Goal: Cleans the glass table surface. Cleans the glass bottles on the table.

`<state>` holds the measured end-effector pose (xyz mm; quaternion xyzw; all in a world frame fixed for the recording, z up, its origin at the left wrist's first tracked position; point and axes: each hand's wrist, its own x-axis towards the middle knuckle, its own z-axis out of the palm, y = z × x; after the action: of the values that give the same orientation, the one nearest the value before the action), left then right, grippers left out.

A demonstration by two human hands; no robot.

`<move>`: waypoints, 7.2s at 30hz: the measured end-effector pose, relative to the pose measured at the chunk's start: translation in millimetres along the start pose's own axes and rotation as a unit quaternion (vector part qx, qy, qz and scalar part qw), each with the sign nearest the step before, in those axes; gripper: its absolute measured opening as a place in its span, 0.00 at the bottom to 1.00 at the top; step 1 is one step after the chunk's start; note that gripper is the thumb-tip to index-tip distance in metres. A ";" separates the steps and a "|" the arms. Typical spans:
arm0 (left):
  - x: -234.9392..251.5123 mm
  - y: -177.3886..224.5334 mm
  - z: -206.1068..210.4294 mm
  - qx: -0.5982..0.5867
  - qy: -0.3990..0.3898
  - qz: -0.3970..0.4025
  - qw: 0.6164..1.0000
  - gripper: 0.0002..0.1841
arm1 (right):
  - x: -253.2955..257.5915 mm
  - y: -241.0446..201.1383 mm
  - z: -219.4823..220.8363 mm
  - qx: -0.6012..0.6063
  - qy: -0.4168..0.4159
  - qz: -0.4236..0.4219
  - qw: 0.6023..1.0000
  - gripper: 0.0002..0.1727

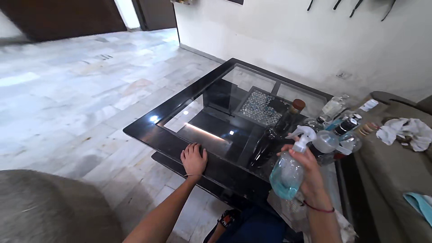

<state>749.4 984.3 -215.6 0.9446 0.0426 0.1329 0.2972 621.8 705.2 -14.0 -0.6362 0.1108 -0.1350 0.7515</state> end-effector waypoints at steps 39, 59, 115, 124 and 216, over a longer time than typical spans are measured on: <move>45.5 365.6 -189.9 0.165 -0.272 0.430 0.845 0.19 | 8.0 3.0 -43.9 -0.036 -0.055 0.041 0.997 0.20; 97.6 341.3 -189.9 0.157 -0.297 0.553 0.762 0.18 | 1.9 53.8 -36.0 -0.017 -0.080 0.135 0.987 0.26; 106.0 336.1 -183.5 0.108 -0.285 0.530 0.791 0.15 | 47.1 -26.4 -16.1 -0.090 -0.116 0.020 0.989 0.22; 104.6 339.1 -187.5 0.133 -0.299 0.521 0.789 0.17 | 51.9 -3.2 -21.8 -0.063 -0.073 0.055 0.994 0.13; 113.2 321.9 -183.8 0.036 -0.289 0.520 0.803 0.14 | 7.6 15.5 5.1 -0.188 0.209 -0.240 0.929 0.17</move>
<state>807.9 839.5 139.2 0.8299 -0.5377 -0.0138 0.1479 631.7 709.7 -28.5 -0.7306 0.1332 -0.4181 0.5231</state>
